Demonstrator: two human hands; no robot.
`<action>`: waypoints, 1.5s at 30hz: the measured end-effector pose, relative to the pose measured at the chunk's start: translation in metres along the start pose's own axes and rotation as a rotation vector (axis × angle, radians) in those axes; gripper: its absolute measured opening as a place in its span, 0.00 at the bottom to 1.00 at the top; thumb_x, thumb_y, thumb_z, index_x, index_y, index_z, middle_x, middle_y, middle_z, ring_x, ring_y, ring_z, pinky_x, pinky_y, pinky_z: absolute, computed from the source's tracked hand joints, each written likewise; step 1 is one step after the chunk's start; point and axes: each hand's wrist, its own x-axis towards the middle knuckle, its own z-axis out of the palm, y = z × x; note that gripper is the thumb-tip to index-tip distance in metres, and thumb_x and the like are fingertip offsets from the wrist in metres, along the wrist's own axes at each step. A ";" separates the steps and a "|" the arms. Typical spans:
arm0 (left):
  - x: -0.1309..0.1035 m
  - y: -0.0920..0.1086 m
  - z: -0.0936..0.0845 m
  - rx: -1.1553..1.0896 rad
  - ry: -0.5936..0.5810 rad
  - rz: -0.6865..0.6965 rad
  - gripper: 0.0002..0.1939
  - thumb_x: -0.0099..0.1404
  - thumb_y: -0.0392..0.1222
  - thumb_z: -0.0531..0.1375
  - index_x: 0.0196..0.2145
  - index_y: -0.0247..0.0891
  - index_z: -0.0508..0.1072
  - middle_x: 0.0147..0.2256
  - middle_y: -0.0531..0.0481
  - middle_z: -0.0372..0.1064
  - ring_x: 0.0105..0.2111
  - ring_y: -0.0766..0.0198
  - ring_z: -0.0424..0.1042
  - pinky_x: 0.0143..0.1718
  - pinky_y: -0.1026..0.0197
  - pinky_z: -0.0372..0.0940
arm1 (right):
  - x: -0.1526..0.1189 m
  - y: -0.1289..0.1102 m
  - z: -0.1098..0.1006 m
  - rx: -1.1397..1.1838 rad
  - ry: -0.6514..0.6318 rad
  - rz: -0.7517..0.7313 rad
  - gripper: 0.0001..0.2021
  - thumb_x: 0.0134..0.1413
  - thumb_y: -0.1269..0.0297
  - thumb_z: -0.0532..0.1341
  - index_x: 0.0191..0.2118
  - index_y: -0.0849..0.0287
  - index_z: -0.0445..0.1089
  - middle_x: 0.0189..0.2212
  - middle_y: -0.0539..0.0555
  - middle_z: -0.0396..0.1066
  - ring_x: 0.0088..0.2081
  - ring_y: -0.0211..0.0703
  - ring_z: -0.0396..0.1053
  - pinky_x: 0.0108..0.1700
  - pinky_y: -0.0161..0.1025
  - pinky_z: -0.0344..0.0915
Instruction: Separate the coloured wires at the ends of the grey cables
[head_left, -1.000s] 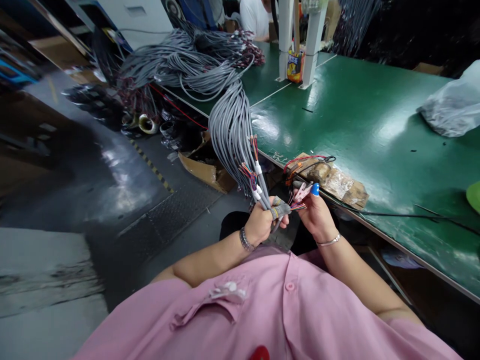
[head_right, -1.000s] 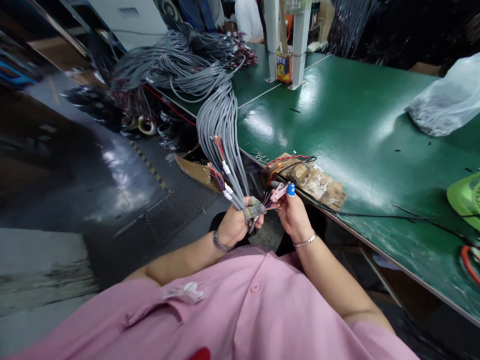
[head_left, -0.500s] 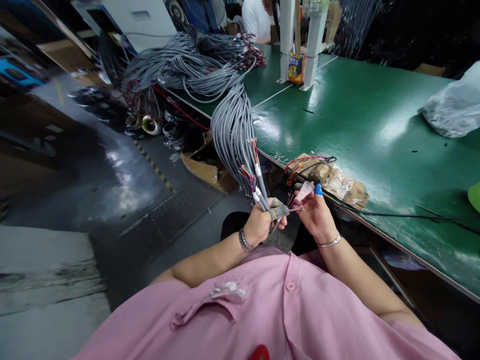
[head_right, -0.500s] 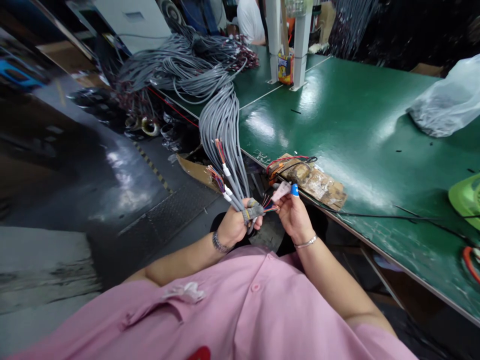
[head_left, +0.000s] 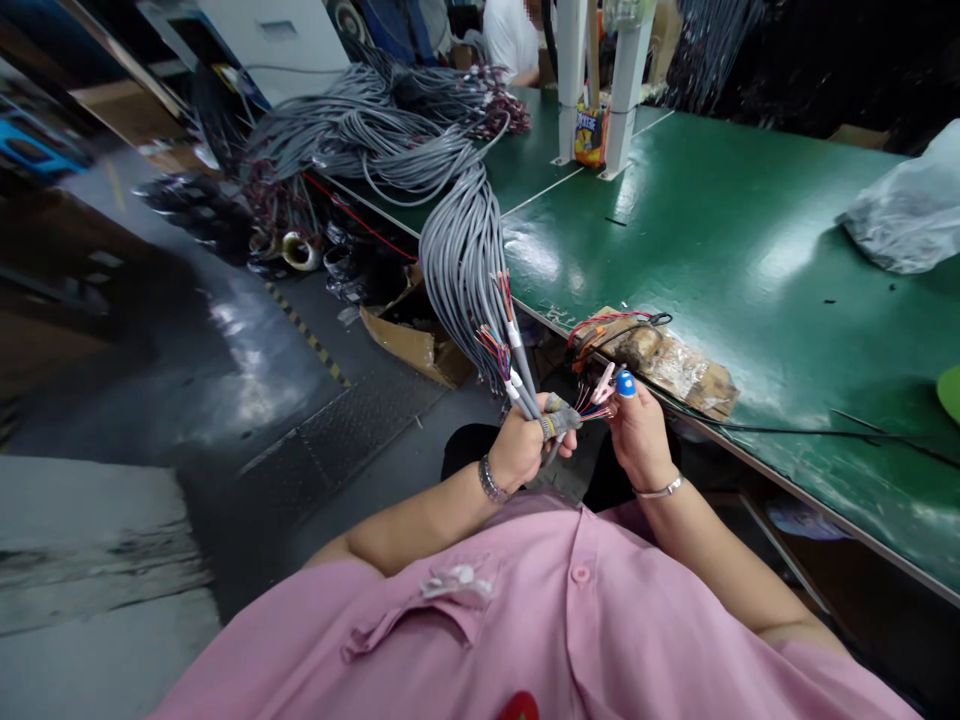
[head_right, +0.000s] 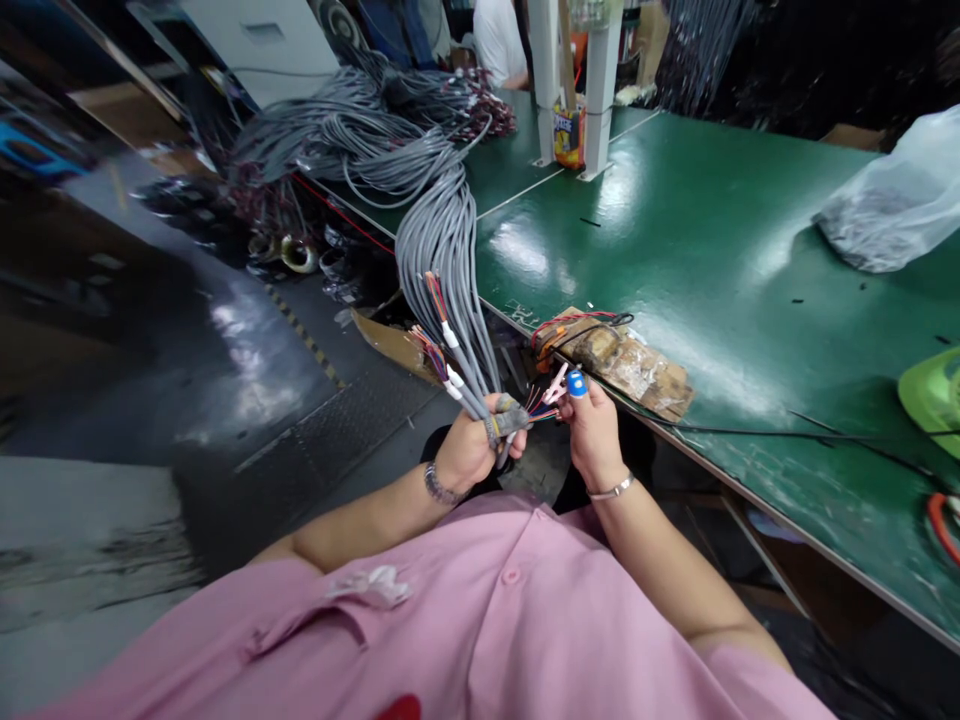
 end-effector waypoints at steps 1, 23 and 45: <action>0.000 0.000 0.000 -0.002 -0.003 -0.001 0.12 0.53 0.45 0.66 0.26 0.34 0.71 0.18 0.52 0.70 0.16 0.69 0.66 0.18 0.67 0.62 | 0.000 0.002 -0.001 -0.056 0.035 -0.060 0.16 0.54 0.49 0.65 0.28 0.57 0.73 0.21 0.47 0.68 0.23 0.33 0.60 0.27 0.32 0.58; -0.005 -0.003 -0.002 0.009 -0.008 0.004 0.13 0.53 0.47 0.67 0.25 0.35 0.70 0.19 0.52 0.70 0.17 0.68 0.66 0.18 0.66 0.62 | 0.002 -0.004 0.007 0.241 -0.092 0.265 0.22 0.49 0.40 0.64 0.32 0.57 0.73 0.28 0.51 0.75 0.26 0.37 0.67 0.29 0.35 0.66; -0.006 -0.005 0.004 -0.001 0.063 0.055 0.15 0.55 0.50 0.67 0.26 0.34 0.70 0.20 0.52 0.70 0.18 0.69 0.67 0.20 0.67 0.63 | 0.003 0.006 0.000 -0.072 0.073 -0.099 0.19 0.53 0.46 0.64 0.25 0.58 0.72 0.20 0.47 0.67 0.22 0.32 0.59 0.26 0.32 0.58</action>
